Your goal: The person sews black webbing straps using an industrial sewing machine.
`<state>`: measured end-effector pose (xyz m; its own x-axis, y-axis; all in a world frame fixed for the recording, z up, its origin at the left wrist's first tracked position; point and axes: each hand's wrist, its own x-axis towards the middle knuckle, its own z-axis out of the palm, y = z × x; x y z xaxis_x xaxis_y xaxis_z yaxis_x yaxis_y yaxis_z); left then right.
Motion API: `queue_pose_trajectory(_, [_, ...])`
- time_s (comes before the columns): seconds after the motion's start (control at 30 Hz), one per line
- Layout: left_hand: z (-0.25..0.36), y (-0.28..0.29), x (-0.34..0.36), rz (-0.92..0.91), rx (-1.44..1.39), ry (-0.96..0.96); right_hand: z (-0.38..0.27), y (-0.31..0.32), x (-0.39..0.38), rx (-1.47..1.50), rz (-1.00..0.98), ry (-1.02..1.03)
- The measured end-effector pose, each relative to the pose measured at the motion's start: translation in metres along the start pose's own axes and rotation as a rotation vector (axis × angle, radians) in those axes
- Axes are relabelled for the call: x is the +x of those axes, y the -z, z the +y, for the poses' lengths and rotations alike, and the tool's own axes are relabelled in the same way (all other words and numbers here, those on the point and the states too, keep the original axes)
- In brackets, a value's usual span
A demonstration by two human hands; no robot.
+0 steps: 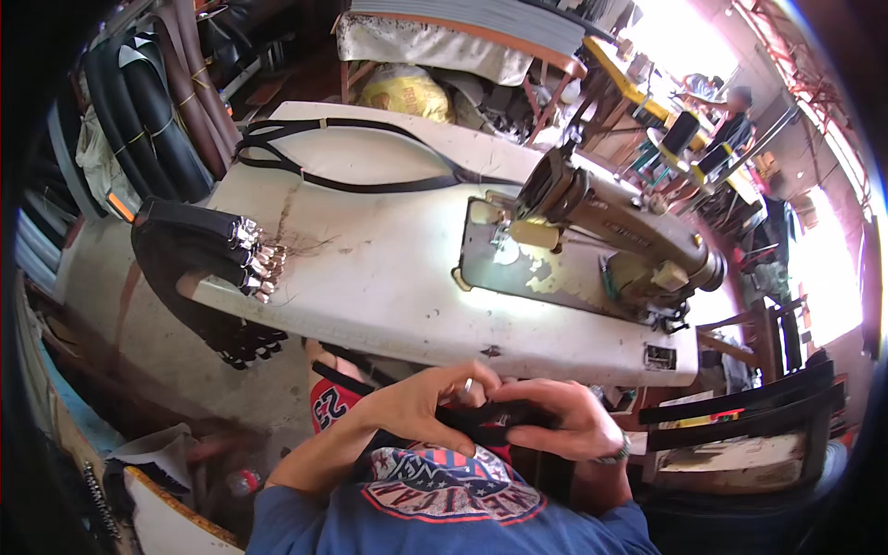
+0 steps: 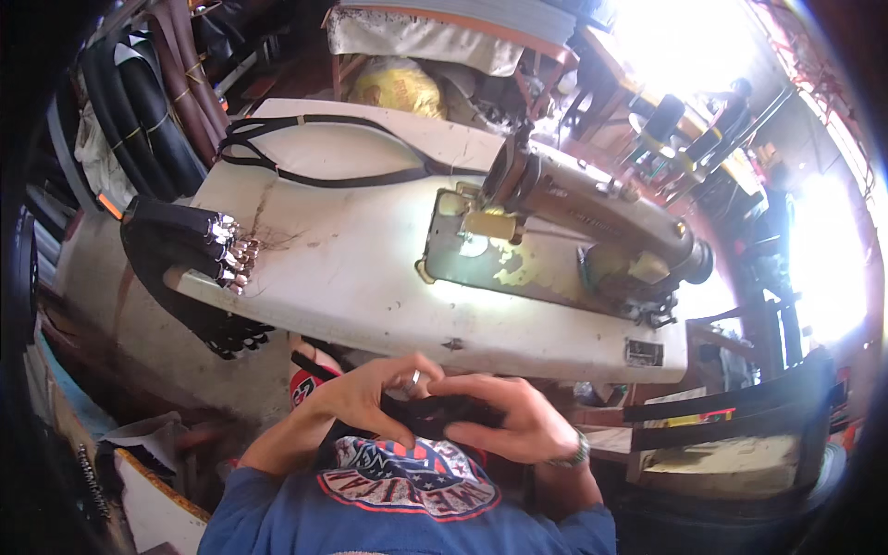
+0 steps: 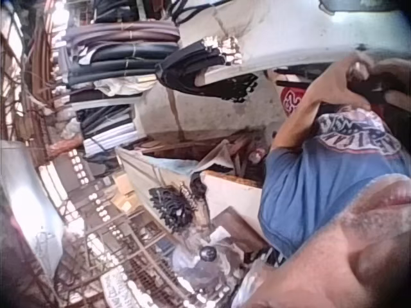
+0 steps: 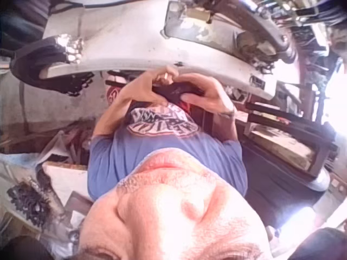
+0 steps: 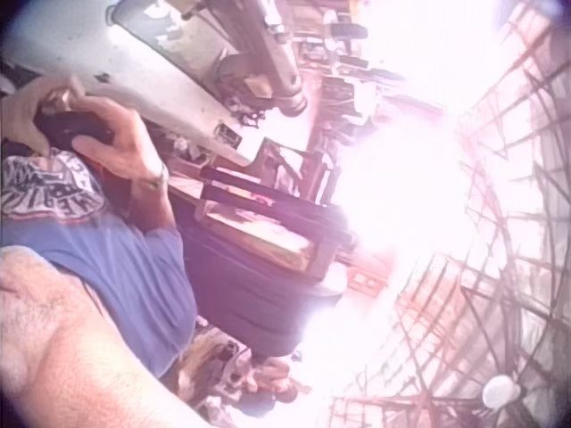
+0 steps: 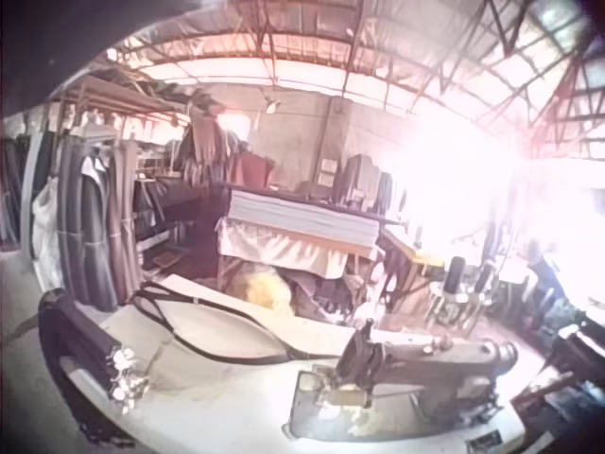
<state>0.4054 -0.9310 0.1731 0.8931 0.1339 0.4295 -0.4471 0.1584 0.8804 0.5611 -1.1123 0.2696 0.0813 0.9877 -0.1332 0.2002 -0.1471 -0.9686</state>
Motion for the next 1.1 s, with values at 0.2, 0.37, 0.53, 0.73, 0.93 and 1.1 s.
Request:
queue_pose_trajectory(0.2, [-0.021,0.020,-0.004,-0.564,0.154,0.527,0.004,0.069,-0.101,0.246,0.539,0.141])
queue_pose_trajectory(0.37, [0.019,0.040,-0.003,-0.445,0.304,0.471,0.005,0.101,-0.127,0.197,0.616,-0.008])
queue_pose_trajectory(0.53, [0.141,0.072,0.030,-0.510,0.937,0.539,0.030,0.129,-0.137,0.023,0.655,-0.015])
queue_pose_trajectory(0.73, [0.243,0.116,0.082,-0.161,1.834,0.354,0.015,0.137,-0.073,0.017,0.515,-0.014])
queue_pose_trajectory(0.93, [0.208,0.260,0.079,0.067,2.142,0.692,0.016,0.087,0.061,-0.473,0.347,0.182])
queue_pose_trajectory(1.1, [0.131,0.348,0.045,-0.049,2.050,1.358,0.092,0.083,0.128,-0.822,0.271,0.144])
